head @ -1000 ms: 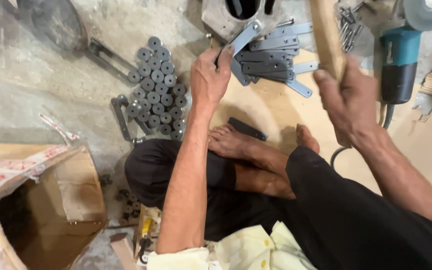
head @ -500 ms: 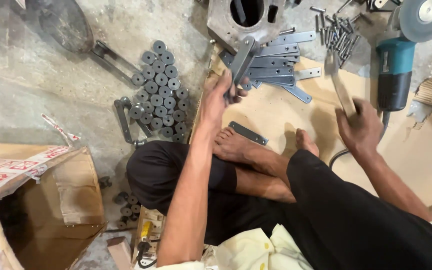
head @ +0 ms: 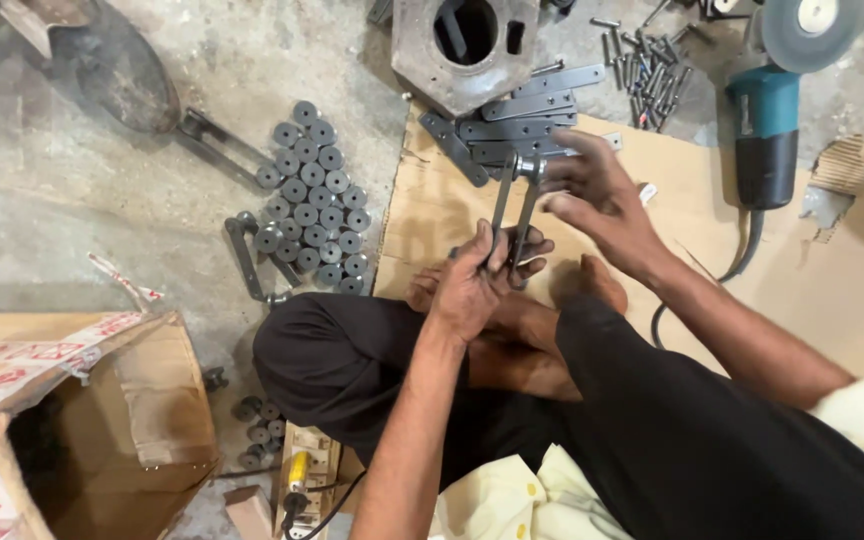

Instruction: Grinding and assembling metal components on a workshop floor using a hammer and angle grinder.

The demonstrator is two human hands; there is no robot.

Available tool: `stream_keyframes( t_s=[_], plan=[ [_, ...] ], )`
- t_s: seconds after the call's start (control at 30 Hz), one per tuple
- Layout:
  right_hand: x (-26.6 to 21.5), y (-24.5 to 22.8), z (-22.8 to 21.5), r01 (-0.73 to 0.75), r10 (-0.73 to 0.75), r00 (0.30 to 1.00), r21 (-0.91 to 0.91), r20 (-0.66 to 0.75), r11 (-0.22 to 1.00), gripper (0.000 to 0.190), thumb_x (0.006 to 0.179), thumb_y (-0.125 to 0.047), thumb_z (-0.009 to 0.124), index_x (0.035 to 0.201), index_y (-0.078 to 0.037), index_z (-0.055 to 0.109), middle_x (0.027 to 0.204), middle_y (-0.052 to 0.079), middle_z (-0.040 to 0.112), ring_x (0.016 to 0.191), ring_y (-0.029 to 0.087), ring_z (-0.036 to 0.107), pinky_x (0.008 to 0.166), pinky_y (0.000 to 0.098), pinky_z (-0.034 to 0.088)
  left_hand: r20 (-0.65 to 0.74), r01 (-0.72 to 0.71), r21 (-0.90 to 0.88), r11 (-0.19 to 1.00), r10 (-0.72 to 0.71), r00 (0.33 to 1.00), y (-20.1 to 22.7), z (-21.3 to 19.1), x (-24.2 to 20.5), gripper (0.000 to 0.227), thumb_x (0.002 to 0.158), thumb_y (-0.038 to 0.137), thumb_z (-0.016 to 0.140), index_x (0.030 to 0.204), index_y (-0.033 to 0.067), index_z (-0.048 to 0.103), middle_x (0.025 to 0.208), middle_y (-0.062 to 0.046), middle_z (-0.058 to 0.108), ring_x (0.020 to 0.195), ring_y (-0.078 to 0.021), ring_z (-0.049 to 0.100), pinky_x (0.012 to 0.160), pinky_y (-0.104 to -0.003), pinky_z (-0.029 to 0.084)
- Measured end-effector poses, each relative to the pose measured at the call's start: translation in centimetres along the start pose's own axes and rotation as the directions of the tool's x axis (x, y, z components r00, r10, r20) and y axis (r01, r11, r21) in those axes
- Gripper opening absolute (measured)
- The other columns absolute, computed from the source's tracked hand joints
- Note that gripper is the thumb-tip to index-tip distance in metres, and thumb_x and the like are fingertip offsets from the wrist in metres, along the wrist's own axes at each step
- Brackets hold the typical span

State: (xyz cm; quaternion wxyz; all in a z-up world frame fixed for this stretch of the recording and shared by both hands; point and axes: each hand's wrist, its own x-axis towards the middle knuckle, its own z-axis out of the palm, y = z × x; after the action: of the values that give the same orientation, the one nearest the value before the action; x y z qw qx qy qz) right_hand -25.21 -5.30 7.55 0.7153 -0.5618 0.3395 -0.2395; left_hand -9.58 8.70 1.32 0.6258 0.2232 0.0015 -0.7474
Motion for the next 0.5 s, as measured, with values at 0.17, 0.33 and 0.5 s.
stream_keyframes(
  t_s=[0.17,0.33,0.5],
  plan=[
    [2.1,1.7,2.2,-0.041,0.037,0.998,-0.092,-0.046,0.995,0.033,0.104,-0.016,0.067,0.130,0.001,0.056,0.107,0.003,0.067,0.098,0.011,0.065,0.089,0.0292,0.056,-0.103,-0.071,0.106,0.992,0.082,0.991,-0.1,-0.6,-0.6,0.044,0.108,0.048,0.046,0.085,0.0101,0.050,0.120,-0.018,0.068,0.113,-0.0306,0.070,0.094,-0.040,0.059],
    [1.0,6.6,1.5,-0.033,0.016,0.991,-0.132,-0.130,0.991,0.030,0.114,-0.027,0.056,0.123,0.001,0.063,0.097,0.001,0.065,0.089,0.011,0.064,0.083,0.0278,0.055,-0.223,-0.060,0.487,0.871,0.191,0.956,-0.6,-0.9,-0.9,0.046,0.106,0.045,0.054,0.111,0.0002,0.066,0.105,-0.015,0.075,0.077,-0.0216,0.072,0.068,-0.033,0.059],
    [1.4,2.6,3.9,-0.265,0.242,0.948,-0.093,-0.205,0.960,0.044,0.102,-0.042,0.055,0.133,-0.010,0.061,0.088,0.000,0.056,0.073,0.012,0.044,0.063,0.0275,0.037,-0.204,-0.062,0.462,0.885,0.174,0.963,0.2,0.8,-1.1,0.043,0.106,0.040,0.056,0.120,0.0001,0.063,0.097,-0.010,0.074,0.073,-0.0168,0.072,0.064,-0.030,0.058]
  ],
)
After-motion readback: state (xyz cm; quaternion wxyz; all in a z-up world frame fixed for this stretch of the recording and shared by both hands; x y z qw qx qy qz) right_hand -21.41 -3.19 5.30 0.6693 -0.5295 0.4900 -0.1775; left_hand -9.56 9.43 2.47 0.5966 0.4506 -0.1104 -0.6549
